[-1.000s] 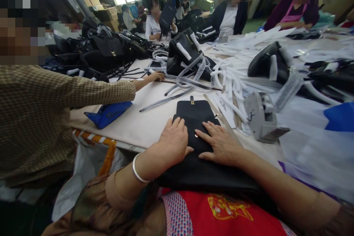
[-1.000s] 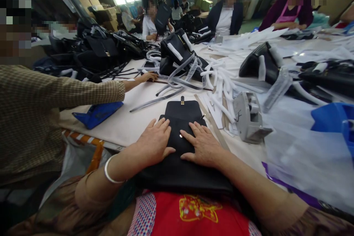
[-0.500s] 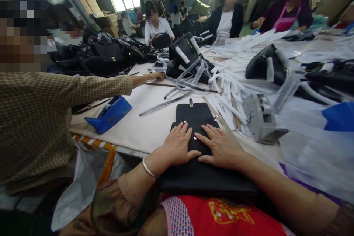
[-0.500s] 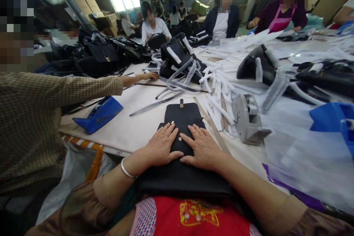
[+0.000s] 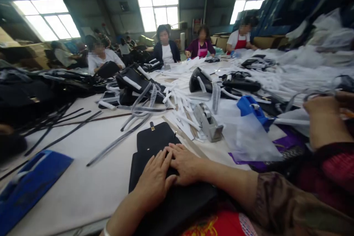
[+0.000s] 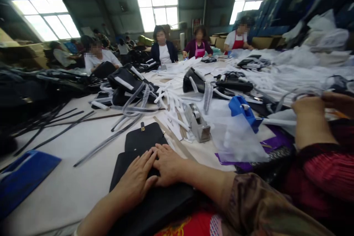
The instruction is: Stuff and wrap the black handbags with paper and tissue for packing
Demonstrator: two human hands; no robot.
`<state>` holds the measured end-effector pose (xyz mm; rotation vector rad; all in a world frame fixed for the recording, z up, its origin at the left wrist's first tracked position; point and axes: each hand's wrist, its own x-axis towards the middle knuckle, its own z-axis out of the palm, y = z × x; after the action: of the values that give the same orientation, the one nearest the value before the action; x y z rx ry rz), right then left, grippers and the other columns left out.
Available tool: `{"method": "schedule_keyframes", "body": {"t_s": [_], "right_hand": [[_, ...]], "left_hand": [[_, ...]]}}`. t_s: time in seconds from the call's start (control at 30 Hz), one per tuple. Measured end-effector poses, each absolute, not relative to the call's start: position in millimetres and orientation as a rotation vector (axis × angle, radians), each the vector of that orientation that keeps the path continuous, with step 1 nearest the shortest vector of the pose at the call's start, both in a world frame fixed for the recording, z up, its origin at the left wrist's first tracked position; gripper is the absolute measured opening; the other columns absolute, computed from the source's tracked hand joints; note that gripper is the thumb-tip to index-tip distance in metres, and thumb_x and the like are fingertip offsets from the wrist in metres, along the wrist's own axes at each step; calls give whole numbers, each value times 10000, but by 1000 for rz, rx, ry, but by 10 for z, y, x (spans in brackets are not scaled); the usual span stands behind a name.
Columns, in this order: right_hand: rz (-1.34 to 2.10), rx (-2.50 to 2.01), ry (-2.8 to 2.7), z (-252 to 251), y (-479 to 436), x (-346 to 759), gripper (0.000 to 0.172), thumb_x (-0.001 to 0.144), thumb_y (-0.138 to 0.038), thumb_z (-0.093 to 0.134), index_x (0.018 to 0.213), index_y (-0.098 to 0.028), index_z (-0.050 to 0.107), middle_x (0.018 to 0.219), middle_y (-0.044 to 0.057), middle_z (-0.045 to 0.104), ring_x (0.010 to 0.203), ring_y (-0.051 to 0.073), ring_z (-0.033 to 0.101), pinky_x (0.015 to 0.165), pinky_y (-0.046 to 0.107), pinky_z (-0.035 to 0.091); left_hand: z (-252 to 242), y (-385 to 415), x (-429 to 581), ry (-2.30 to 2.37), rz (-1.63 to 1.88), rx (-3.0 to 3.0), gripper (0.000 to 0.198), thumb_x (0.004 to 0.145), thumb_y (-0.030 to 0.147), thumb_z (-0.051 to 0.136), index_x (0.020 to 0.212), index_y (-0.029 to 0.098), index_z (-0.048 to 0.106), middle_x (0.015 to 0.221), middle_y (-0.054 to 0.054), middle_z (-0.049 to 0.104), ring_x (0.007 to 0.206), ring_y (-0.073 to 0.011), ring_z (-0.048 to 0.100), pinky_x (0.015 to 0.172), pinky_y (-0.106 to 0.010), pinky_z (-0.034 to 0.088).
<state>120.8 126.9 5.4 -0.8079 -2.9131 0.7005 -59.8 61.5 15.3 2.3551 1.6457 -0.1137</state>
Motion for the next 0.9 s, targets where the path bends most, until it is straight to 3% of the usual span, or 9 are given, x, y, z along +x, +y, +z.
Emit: {"method": "schedule_keyframes", "body": {"t_s": [0.13, 0.23, 0.33, 0.43, 0.5, 0.57, 0.7, 0.8, 0.9], "right_hand": [[621, -672, -2695, -11, 1258, 1429, 477, 876, -428, 611, 1264, -154, 657, 1468, 172, 499, 1399, 331, 399, 1164, 504, 280], [570, -685, -2379, -3, 1233, 1808, 240, 891, -269, 601, 1078, -170, 713, 1248, 133, 671, 1204, 232, 596, 1060, 389, 447], [314, -1045, -2069, 10, 1247, 2342, 226, 882, -196, 575, 1079, -170, 682, 1127, 124, 699, 1095, 222, 632, 992, 363, 492], [71, -1619, -1979, -76, 1312, 2846, 319, 824, -279, 631, 1108, -135, 650, 1147, 175, 655, 1125, 311, 588, 1004, 451, 453], [82, -1983, -1964, -194, 1358, 3072, 413, 763, -353, 682, 1093, -108, 643, 1129, 213, 637, 1113, 363, 576, 964, 478, 451], [154, -2185, -1919, -319, 1397, 3197, 356, 734, -335, 684, 1008, -110, 657, 1055, 214, 649, 1031, 361, 607, 888, 451, 469], [261, -2190, -1848, -428, 1477, 3299, 91, 770, -218, 573, 735, -172, 643, 802, 132, 683, 800, 264, 643, 734, 349, 461], [298, -2116, -1754, -351, 1553, 3399, 230, 814, -244, 517, 597, -202, 581, 659, 82, 652, 696, 223, 613, 660, 315, 439], [289, -2017, -1621, -183, 1623, 3513, 295, 854, -328, 490, 599, -213, 583, 605, 57, 624, 642, 212, 590, 606, 313, 443]], "left_hand": [[33, 639, -635, 1633, -149, 2440, 655, 951, 470, 416, 1553, 258, 268, 1612, -74, 249, 1481, -292, 269, 1182, -498, 294], [3, 679, -642, 1613, -163, 2494, 559, 962, 442, 419, 1509, 344, 358, 1608, -61, 269, 1468, -326, 289, 1151, -537, 323], [-24, 708, -642, 1611, -151, 2519, 527, 975, 434, 407, 1496, 365, 373, 1609, -68, 269, 1465, -333, 294, 1141, -540, 332], [-44, 716, -643, 1607, -136, 2533, 527, 973, 446, 416, 1494, 374, 373, 1605, -61, 281, 1461, -330, 303, 1141, -532, 337], [-44, 712, -642, 1615, -136, 2534, 525, 972, 448, 419, 1490, 373, 382, 1601, -61, 292, 1456, -332, 314, 1139, -529, 341], [-37, 703, -641, 1622, -132, 2536, 525, 974, 455, 413, 1491, 370, 381, 1599, -63, 296, 1454, -333, 319, 1140, -530, 340], [-9, 680, -636, 1630, -138, 2525, 530, 977, 464, 397, 1497, 369, 367, 1600, -69, 291, 1460, -325, 306, 1147, -531, 329], [17, 667, -624, 1629, -156, 2506, 533, 981, 466, 379, 1505, 371, 347, 1607, -74, 271, 1469, -315, 284, 1155, -535, 315], [40, 662, -616, 1618, -158, 2492, 535, 982, 461, 372, 1509, 368, 339, 1611, -83, 256, 1474, -309, 270, 1163, -541, 295]]}}
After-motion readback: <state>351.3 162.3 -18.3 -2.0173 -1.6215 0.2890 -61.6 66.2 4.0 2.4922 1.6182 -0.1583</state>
